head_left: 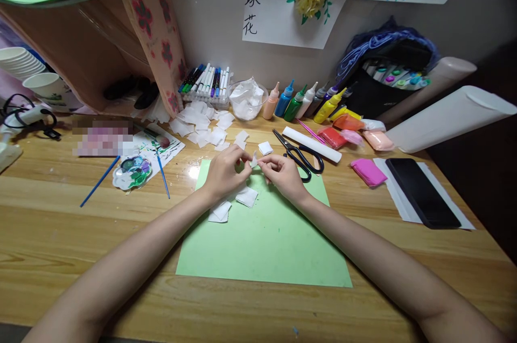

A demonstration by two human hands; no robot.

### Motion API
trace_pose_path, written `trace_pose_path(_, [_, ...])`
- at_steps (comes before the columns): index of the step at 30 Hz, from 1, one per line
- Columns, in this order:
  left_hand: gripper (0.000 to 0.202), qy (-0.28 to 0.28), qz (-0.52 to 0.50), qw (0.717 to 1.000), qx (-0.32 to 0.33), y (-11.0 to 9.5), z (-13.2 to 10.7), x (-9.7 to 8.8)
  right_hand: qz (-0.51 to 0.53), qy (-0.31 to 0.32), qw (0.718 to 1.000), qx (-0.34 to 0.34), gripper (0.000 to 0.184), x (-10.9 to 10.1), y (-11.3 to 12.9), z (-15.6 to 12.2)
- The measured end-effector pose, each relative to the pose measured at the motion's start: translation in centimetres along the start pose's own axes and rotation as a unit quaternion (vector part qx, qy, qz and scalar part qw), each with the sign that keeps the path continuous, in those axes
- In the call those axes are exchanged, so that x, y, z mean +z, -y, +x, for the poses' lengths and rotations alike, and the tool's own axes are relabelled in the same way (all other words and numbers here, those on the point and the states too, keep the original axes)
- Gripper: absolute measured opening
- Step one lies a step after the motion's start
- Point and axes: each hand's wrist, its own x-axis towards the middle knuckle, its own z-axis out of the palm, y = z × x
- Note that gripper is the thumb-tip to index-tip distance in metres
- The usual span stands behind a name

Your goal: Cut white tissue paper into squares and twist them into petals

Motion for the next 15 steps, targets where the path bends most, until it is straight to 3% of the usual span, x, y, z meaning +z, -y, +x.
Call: trace_pose_path(15, [0.009, -0.005, -0.002, 1.000, 0.017, -0.14, 0.01, 0.03, 0.000, 0.037, 0.999, -0.002, 0.026, -0.18, -0.07, 0.00])
